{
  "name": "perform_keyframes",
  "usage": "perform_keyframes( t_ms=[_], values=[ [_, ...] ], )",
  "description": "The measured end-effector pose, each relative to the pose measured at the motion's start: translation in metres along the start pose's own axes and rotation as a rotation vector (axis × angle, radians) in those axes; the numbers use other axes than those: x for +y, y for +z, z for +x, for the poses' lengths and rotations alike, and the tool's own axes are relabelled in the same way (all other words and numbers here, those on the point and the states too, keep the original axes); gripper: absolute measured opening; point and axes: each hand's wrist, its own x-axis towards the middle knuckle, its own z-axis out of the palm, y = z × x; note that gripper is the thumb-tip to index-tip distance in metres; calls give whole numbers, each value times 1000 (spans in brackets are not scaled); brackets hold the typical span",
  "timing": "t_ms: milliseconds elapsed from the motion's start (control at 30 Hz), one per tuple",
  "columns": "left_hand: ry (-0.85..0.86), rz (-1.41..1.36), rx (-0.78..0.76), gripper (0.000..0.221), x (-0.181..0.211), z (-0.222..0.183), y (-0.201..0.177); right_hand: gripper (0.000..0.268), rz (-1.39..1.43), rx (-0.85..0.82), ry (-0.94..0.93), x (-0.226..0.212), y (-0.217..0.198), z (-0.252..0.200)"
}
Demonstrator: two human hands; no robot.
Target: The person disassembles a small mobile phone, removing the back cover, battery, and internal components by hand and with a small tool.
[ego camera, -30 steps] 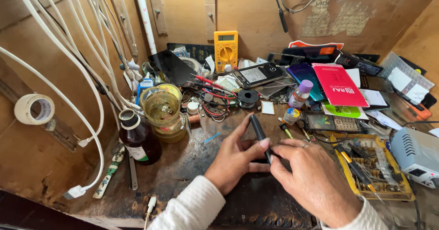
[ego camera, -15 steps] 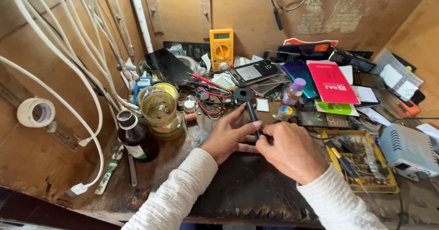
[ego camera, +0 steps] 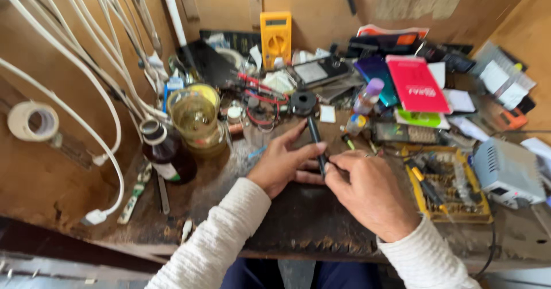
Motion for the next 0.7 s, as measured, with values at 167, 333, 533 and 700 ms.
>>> perform_keyframes(
  t_ms=[167, 333, 533, 700],
  values=[
    [1, -6, -9, 87, 0, -2, -2, 26, 11, 9, -100, 4, 4, -10],
    [43, 21, -42, 87, -3, -7, -1, 28, 122, -1, -17, 10, 8, -19],
    [73, 35, -38, 90, -5, -11, 3, 27, 112, 2, 21, 10, 10, -20],
    [26, 56, -68, 96, 0, -14, 3, 26, 128, 21, -83, 13, 5, -20]
  ],
)
